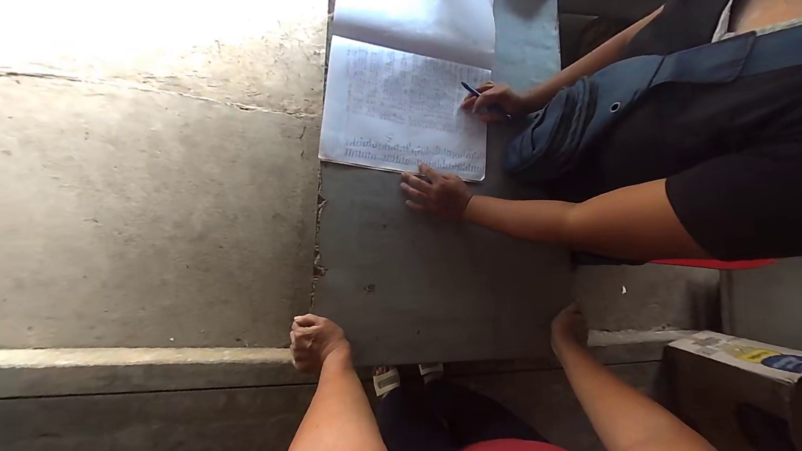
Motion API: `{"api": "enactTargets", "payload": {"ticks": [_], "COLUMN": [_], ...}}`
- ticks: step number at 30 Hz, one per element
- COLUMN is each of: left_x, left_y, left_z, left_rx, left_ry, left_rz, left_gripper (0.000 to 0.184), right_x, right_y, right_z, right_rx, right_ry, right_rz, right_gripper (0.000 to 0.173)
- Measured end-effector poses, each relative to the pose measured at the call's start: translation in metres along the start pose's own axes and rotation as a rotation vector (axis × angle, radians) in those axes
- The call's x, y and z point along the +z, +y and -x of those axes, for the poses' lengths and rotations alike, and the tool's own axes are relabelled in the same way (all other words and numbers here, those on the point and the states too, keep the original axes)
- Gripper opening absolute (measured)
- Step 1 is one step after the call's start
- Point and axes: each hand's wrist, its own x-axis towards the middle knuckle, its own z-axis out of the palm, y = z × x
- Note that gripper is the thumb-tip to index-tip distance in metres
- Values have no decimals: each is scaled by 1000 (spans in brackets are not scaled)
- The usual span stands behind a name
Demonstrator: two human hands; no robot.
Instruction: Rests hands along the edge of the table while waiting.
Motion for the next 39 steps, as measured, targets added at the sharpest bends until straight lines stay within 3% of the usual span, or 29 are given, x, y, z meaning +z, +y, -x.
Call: {"api": "enactTargets", "payload": {"ticks": [39], "left_x": [-1], "left_y": [1], "left_z": [1], "left_rx": [-11], "left_ry": [31], "left_rz": [18], "left_gripper": [57], "right_x": [4], "right_y": [-1], "right_z": [-6], "right_rx": [56], "right_ry": [13], "right_rz": [-110], "right_gripper": [71]}}
